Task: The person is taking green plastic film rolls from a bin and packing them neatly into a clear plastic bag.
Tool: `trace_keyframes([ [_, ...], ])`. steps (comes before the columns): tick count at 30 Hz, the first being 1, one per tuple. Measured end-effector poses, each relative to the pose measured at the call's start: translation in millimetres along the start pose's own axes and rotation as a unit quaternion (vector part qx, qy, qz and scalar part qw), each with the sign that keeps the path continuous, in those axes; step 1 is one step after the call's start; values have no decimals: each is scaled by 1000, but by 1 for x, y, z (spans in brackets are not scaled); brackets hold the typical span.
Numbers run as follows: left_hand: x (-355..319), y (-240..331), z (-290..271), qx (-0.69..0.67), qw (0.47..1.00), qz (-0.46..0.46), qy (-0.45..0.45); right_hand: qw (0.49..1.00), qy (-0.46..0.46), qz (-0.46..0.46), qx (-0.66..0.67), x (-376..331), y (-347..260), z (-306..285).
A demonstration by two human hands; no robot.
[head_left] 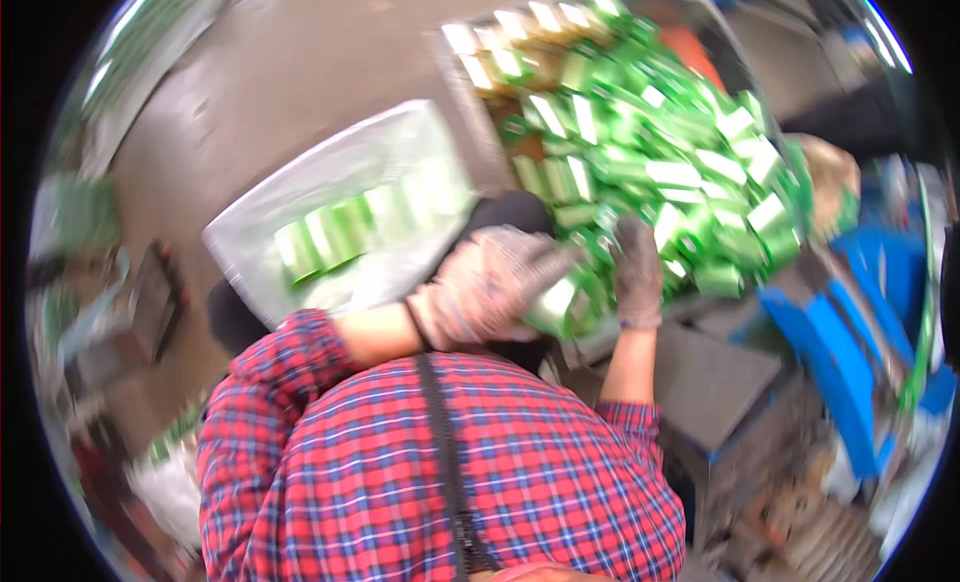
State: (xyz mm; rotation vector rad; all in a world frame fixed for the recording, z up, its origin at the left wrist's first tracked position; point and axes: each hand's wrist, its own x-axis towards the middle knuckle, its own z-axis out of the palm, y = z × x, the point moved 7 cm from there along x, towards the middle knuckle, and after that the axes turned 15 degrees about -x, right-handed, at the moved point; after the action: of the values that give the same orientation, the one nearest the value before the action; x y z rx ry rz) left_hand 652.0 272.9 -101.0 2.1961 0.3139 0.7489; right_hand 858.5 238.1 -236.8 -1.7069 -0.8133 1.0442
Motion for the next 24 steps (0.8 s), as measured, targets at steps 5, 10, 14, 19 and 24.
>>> trace_keyframes([
  [5, -5, 9, -1, 11, 996, 58, 71, 989, -18, 42, 143, -8, 102, 69],
  [10, -33, 1, -27, -102, 990, -34, 86, 996, 28, -87, 24, 12, 57, 60],
  [14, -83, -5, -44, -204, 951, -142, 182, 961, 172, -202, -78, -29, -106, 94],
  [19, -143, 16, -101, -174, 930, -135, 294, 947, -100, -259, -163, -55, -175, 229],
  [24, -215, 3, -139, -261, 762, -202, 557, 743, -430, -269, -436, 11, 12, 408],
])
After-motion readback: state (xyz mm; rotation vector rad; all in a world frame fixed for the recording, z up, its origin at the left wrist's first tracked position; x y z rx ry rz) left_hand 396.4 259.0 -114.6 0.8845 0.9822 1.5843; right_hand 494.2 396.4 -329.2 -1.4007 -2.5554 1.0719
